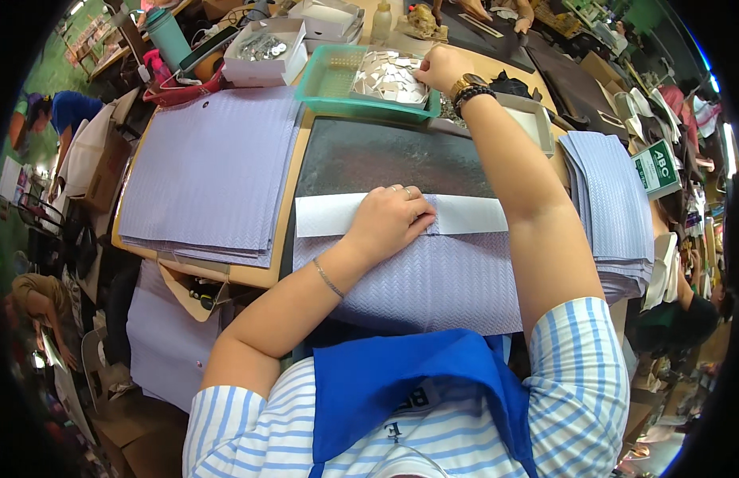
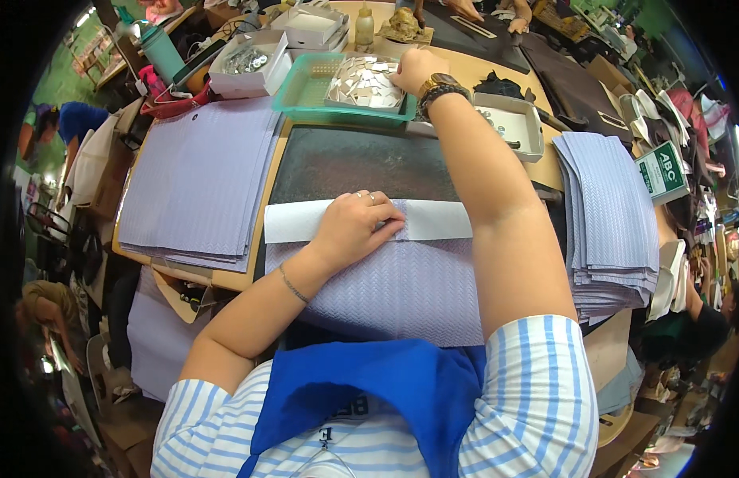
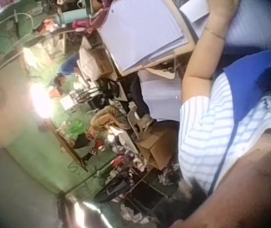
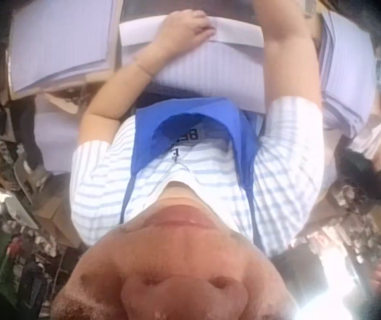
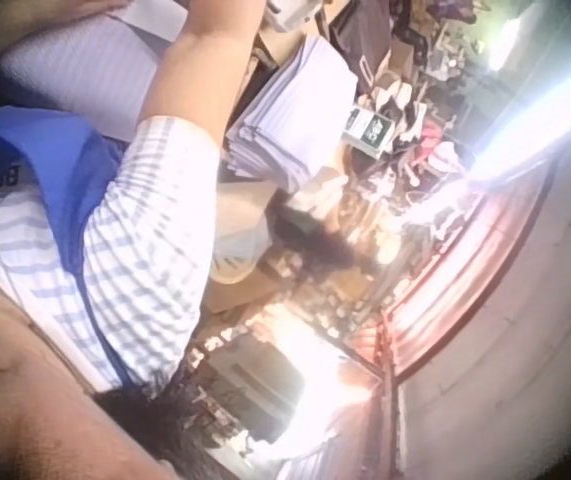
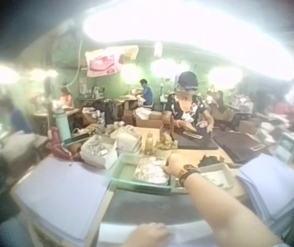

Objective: The person attaches metal snaps to leather components by positioning each piece over a workbench, inserting a metal fastener, and striking it with a hammer to secure it.

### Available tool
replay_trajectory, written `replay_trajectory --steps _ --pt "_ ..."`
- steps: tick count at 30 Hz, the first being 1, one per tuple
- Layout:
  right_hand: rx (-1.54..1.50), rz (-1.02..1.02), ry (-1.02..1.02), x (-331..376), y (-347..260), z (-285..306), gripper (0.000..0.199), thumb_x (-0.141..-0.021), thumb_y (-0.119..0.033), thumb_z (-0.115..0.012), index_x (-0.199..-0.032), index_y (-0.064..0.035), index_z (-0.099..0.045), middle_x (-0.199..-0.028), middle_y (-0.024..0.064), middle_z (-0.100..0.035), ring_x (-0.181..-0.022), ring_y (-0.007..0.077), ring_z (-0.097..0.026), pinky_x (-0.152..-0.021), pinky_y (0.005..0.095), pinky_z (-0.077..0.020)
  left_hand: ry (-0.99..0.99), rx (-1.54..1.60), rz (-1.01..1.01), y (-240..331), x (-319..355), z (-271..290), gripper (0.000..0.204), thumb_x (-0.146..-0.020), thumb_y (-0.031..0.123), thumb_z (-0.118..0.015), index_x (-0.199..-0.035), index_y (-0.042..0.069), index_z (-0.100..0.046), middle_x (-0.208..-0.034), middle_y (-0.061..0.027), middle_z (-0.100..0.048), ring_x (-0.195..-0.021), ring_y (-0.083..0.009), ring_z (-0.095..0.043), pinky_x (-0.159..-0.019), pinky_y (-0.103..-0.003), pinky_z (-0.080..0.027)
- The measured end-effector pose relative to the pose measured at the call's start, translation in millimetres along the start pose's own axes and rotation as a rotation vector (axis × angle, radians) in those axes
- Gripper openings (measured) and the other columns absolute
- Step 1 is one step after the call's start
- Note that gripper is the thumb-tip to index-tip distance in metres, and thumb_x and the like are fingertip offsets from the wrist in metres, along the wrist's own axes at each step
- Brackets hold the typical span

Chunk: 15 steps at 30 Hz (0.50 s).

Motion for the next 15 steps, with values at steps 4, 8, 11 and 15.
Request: replay_trajectory --steps 4,8,11,15 --pt "-0.118 0.028 0.059 -9 28 -8 0.027 -0.085 -0.033 -0.078 -0.097 -0.0104 -0.083 -0.093 0.0141 -0.079 -0.089 0.0274 -0.076 -0.082 0.0405 -0.0591 0.006 0.027 -0.035 3 -5 -6 0.009 -0.088 0.023 -0.078 -0.088 0.014 -0.077 -0.093 -0.0015 -0.074 -0.086 -0.0251 -0.070 -0.076 -0.040 -0.054" --pt "-0.223 0.147 0.002 -18 40 -15 0.025 -0.087 -0.032 -0.078 -0.098 -0.0093 -0.083 -0.091 0.0144 -0.079 -0.087 0.0254 -0.075 -0.080 0.0396 -0.0580 0.007 0.044 -0.014 1 -4 -5 0.009 -0.088 0.023 -0.078 -0.088 0.014 -0.077 -0.093 -0.0022 -0.074 -0.086 -0.0258 -0.070 -0.076 -0.041 -0.055" --pt "-0.219 0.097 0.004 -22 44 -23 0.023 -0.087 -0.035 -0.076 -0.097 -0.0149 -0.084 -0.099 0.0138 -0.079 -0.097 0.0315 -0.075 -0.089 0.0426 -0.0586 -0.003 0.059 -0.006 1 -5 -5 0.010 -0.088 0.024 -0.078 -0.089 0.014 -0.077 -0.093 -0.0028 -0.074 -0.086 -0.0268 -0.070 -0.077 -0.041 -0.055" --pt "-0.325 0.042 0.084 -21 43 -25 0.026 -0.088 -0.035 -0.075 -0.102 -0.0140 -0.082 -0.101 0.0143 -0.079 -0.096 0.0313 -0.075 -0.088 0.0426 -0.0580 0.003 0.041 0.015 3 -6 -6 0.012 -0.089 0.026 -0.077 -0.089 0.014 -0.077 -0.093 -0.0033 -0.074 -0.085 -0.0276 -0.070 -0.078 -0.042 -0.054"
Point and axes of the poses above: each hand's wrist, its own x-axis away from the middle knuckle, its own z-axis out of the back of the hand, y = z × x, the point moved 2 cm from there along -x, towards the middle knuckle
